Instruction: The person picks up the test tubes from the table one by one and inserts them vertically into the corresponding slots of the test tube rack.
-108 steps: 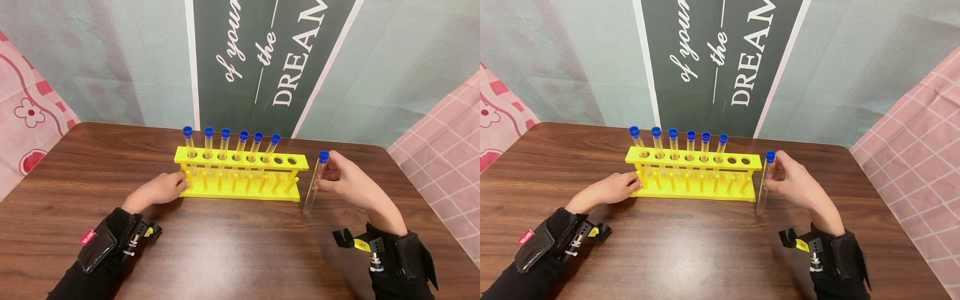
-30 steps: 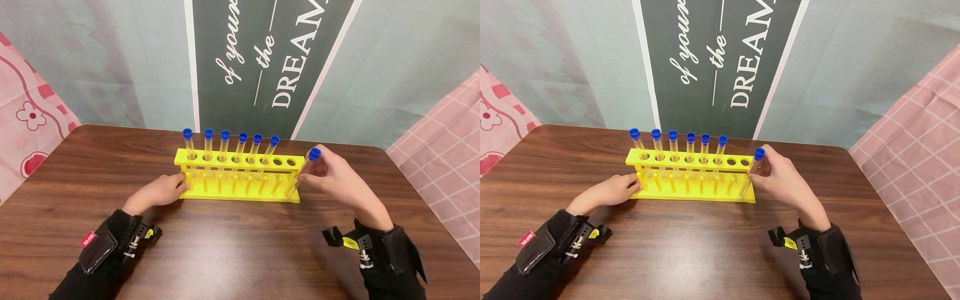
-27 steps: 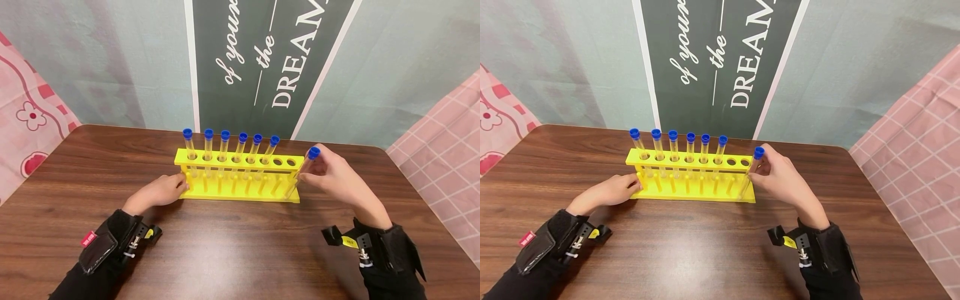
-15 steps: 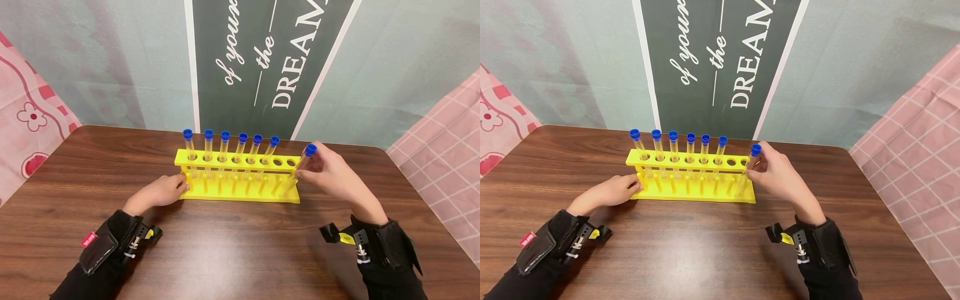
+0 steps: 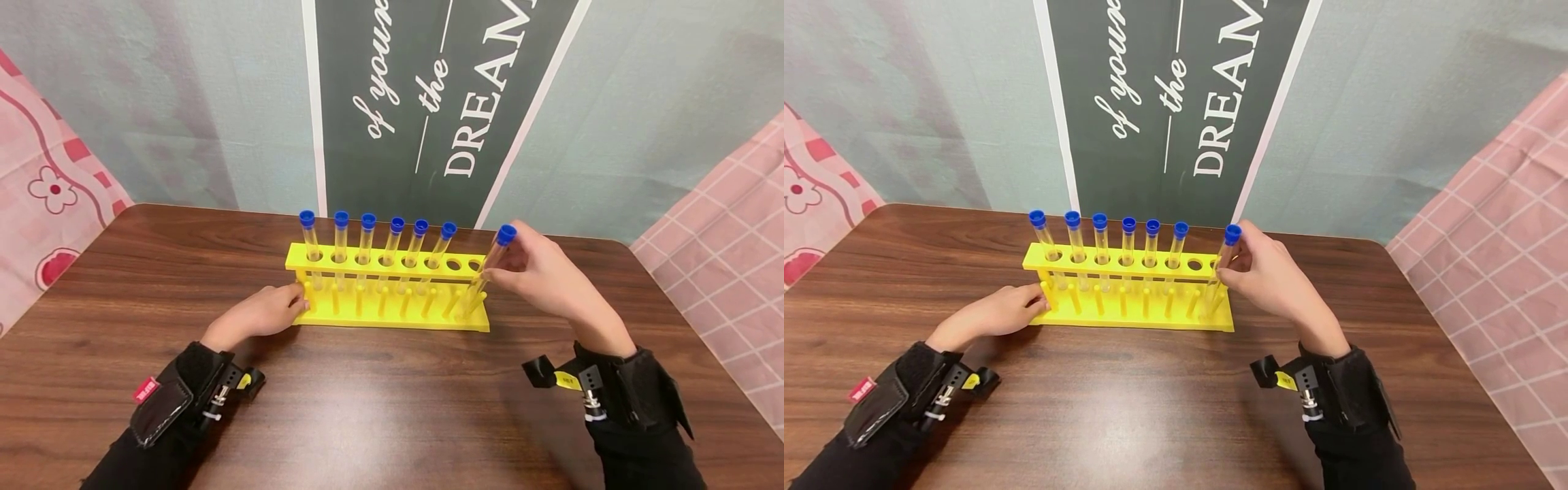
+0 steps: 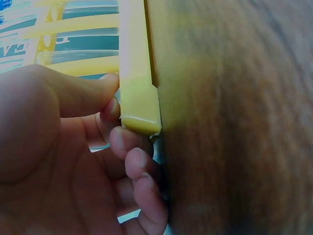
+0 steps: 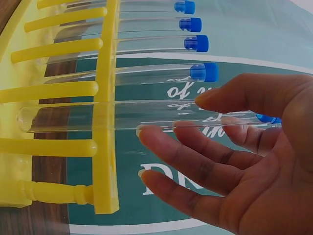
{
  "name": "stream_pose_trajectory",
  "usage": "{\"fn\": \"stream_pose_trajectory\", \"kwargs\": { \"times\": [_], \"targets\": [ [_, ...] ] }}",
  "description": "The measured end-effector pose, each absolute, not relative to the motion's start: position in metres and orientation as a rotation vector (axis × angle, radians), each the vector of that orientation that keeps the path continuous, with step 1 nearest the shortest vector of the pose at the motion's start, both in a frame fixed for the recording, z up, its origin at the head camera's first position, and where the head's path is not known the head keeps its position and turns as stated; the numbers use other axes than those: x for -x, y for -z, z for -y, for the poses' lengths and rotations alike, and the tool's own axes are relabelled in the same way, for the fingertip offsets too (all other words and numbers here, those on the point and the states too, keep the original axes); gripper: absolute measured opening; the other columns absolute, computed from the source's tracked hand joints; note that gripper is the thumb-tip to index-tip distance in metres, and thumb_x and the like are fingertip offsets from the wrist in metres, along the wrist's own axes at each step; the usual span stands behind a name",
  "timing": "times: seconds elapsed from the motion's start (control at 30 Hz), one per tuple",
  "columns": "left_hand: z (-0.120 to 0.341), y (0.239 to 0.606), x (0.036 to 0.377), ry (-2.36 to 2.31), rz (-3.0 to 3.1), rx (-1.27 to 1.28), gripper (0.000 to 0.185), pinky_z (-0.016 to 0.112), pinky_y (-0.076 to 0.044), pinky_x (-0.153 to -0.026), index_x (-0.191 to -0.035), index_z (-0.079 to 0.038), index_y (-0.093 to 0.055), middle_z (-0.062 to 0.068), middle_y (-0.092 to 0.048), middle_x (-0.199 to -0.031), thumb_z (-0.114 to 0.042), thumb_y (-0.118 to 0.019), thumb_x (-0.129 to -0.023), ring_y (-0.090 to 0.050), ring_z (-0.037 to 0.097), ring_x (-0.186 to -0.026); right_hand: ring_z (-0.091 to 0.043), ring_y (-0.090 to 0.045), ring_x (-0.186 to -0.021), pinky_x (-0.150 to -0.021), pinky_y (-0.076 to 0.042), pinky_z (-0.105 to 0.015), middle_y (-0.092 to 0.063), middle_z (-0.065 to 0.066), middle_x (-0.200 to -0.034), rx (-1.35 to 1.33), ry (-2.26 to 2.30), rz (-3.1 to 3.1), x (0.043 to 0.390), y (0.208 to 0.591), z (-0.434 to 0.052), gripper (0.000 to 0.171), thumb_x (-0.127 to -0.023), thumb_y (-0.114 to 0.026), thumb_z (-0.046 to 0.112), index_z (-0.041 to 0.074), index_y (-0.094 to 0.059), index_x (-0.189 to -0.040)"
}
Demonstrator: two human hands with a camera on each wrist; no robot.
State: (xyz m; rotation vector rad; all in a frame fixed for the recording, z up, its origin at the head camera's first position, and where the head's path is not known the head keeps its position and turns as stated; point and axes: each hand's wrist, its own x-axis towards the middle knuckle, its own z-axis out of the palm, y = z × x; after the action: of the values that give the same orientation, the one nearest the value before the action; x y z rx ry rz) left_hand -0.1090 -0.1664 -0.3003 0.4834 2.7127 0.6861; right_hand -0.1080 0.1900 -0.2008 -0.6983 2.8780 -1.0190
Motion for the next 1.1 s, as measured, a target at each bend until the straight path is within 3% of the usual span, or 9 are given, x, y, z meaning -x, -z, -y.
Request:
{"fn": "stream_pose_trajectory", "kwargs": {
  "times": [0.77, 0.97, 1.1],
  "targets": [
    [0.165, 0.301, 0.11, -0.696, -2.719, -0.485, 0.015, 0.029, -0.034, -0.056, -0.086, -0.003, -0.047, 0.004, -0.037, -0.065, -0.015, -0.045, -0.096, -0.039, 0.017, -0.058, -0.02, -0.062, -0.08, -0.061, -0.046, -0.023, -0.058, -0.011, -0.088, 0.748, 1.077, -2.889, 0.115, 0.18, -0.184, 0.027, -0.082, -0.065, 0.002, 0.001, -0.042, -0.098],
    [0.166, 0.301, 0.11, -0.668, -2.737, -0.515, 0.016, 0.031, -0.035, -0.057, -0.082, -0.005, -0.046, 0.003, -0.037, -0.064, -0.014, -0.044, -0.096, -0.041, 0.017, -0.059, -0.01, -0.061, -0.079, -0.063, -0.047, -0.021, -0.055, -0.013, -0.09, 0.76, 1.118, -2.874, 0.118, 0.174, -0.181, 0.029, -0.083, -0.063, 0.0, -0.001, -0.041, -0.102],
    [0.166, 0.302, 0.109, -0.661, -2.745, -0.523, 0.017, 0.031, -0.036, -0.058, -0.08, -0.006, -0.045, 0.002, -0.037, -0.063, -0.014, -0.044, -0.095, -0.041, 0.018, -0.06, -0.011, -0.062, -0.078, -0.064, -0.049, -0.023, -0.056, -0.014, -0.09, 0.748, 1.161, -2.84, 0.119, 0.171, -0.179, 0.03, -0.083, -0.062, -0.001, -0.001, -0.041, -0.103]
  ]
}}
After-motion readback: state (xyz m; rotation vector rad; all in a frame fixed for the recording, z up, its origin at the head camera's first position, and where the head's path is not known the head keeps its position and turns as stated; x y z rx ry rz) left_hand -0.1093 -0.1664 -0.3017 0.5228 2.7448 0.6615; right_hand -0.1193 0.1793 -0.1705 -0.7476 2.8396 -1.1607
